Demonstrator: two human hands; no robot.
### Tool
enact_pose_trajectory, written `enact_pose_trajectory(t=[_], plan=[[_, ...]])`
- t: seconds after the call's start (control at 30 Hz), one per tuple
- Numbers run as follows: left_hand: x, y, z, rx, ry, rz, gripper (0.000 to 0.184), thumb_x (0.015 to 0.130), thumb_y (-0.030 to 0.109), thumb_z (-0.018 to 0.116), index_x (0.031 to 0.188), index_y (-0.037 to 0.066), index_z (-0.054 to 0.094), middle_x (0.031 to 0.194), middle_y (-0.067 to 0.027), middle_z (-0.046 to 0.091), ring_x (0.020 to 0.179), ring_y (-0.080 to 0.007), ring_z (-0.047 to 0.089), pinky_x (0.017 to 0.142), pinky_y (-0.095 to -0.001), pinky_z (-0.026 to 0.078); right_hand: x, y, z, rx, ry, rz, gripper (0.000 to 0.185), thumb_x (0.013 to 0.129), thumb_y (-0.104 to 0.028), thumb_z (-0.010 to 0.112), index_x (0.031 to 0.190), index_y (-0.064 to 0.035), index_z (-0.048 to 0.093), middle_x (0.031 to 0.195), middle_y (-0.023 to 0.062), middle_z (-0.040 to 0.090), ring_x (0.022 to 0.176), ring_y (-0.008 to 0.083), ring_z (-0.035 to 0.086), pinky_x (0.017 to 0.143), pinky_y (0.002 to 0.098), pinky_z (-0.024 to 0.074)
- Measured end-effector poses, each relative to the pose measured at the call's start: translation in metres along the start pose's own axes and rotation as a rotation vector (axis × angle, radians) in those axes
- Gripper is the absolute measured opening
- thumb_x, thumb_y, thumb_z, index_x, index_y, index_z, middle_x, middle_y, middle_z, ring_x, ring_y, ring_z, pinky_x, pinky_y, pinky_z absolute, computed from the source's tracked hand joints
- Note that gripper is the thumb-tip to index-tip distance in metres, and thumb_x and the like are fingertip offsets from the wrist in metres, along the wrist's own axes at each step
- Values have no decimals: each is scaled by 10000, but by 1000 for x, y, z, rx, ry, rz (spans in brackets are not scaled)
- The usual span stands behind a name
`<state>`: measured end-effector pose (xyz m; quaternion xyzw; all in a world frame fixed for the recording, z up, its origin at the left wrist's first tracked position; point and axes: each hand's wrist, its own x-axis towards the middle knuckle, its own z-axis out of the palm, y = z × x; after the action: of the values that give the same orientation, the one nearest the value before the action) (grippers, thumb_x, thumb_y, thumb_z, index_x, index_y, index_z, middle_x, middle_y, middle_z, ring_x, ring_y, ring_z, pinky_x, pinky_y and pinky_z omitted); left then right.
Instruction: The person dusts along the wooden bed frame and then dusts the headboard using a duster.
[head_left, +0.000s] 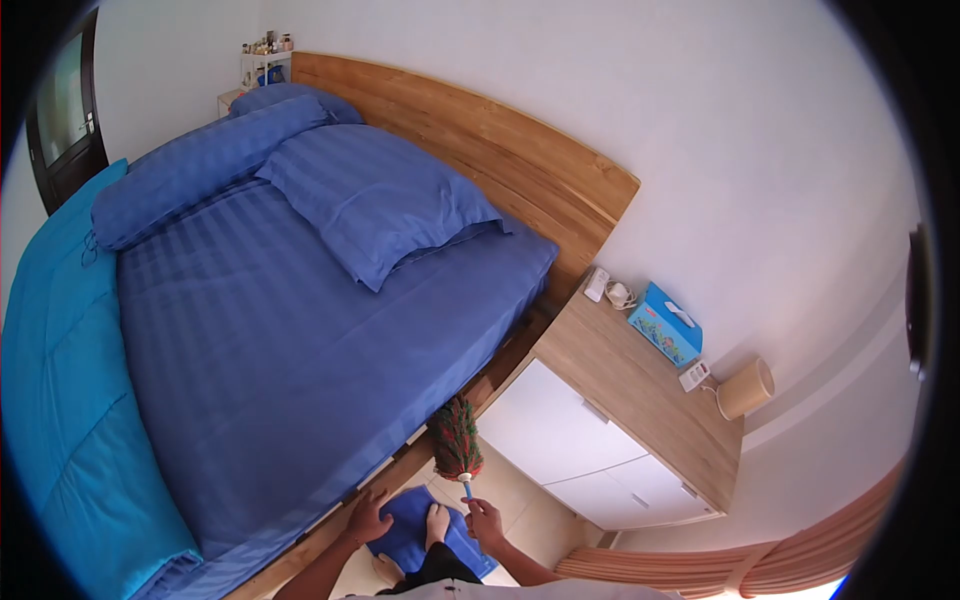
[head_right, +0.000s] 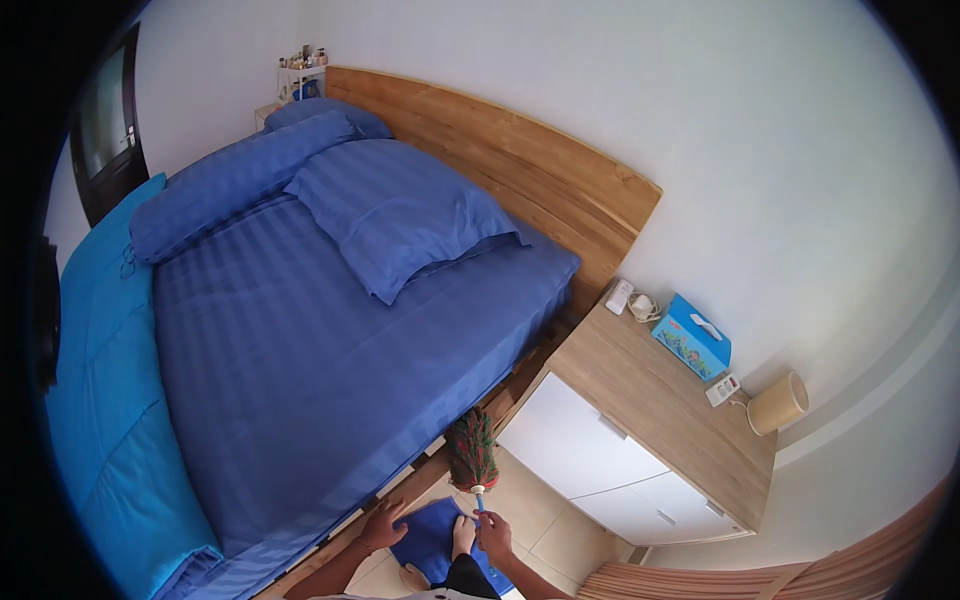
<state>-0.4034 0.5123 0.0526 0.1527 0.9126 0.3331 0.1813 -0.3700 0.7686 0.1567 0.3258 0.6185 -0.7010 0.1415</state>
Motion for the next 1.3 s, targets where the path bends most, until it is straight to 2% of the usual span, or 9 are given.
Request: enact_pose_trajectory(t=[0.1,0.33,0.5,0.7,0.9,0.97,1.2,1.23,1.3], plan=[[49,25,-8,108,175,158,799,739,243,598,1430,147,209,1354,-304,308,1259,-431,315,1029,-483,295,17,6,23,65,105,28,229,953,-215,426,1065,-69,561,542,-14,388,397,63,302,347,230,217],[107,11,-6,288,120,333,781,752,265,614,1425,205,222,1410,-245,241,1292,-406,269,1056,-475,258,87,22,36,136,230,-84,212,937,-196,426,998,-48,566,571,-8,455,395,67,402,340,235,309],[121,0,2,179,147,338,737,738,265,611,1402,229,293,1364,-207,331,1235,-406,355,1029,-482,305,157,3,34,48,404,-238,190,933,-174,425,995,-64,567,529,17,467,379,95,436,345,259,344],[128,-1,4,93,163,344,719,710,267,614,1377,278,349,1311,-215,385,1186,-429,398,995,-491,342,226,3,64,151,403,-165,224,959,-268,385,982,-78,502,550,30,481,390,119,454,350,278,357],[134,4,4,-42,154,353,694,705,255,601,1364,249,382,1272,-234,428,1180,-448,402,998,-487,343,302,-15,77,28,612,-302,236,956,-248,367,1004,-54,493,602,115,526,488,222,533,450,371,405],[136,12,-5,7,138,335,696,699,246,599,1362,237,388,1236,-229,456,1159,-446,420,989,-487,352,339,-35,65,-128,808,-631,262,944,-248,381,983,-27,517,670,151,561,621,281,575,542,410,421],[138,8,-1,16,163,347,727,685,252,610,1371,259,371,1170,-228,491,1126,-434,444,979,-494,359,447,-96,9,227,650,-543,335,930,-315,422,919,-13,565,748,125,614,685,250,567,659,393,459],[138,8,-1,39,171,352,727,686,253,609,1372,259,370,1176,-231,488,1129,-436,441,982,-495,355,483,-88,1,585,556,-580,336,926,-303,418,890,-8,574,752,121,615,693,248,560,680,388,459],[138,9,-1,69,175,349,727,687,254,607,1374,259,368,1182,-233,485,1132,-438,439,985,-495,351,561,-64,-28,748,481,-714,317,913,-269,421,868,0,583,820,124,612,746,238,545,730,371,448]])
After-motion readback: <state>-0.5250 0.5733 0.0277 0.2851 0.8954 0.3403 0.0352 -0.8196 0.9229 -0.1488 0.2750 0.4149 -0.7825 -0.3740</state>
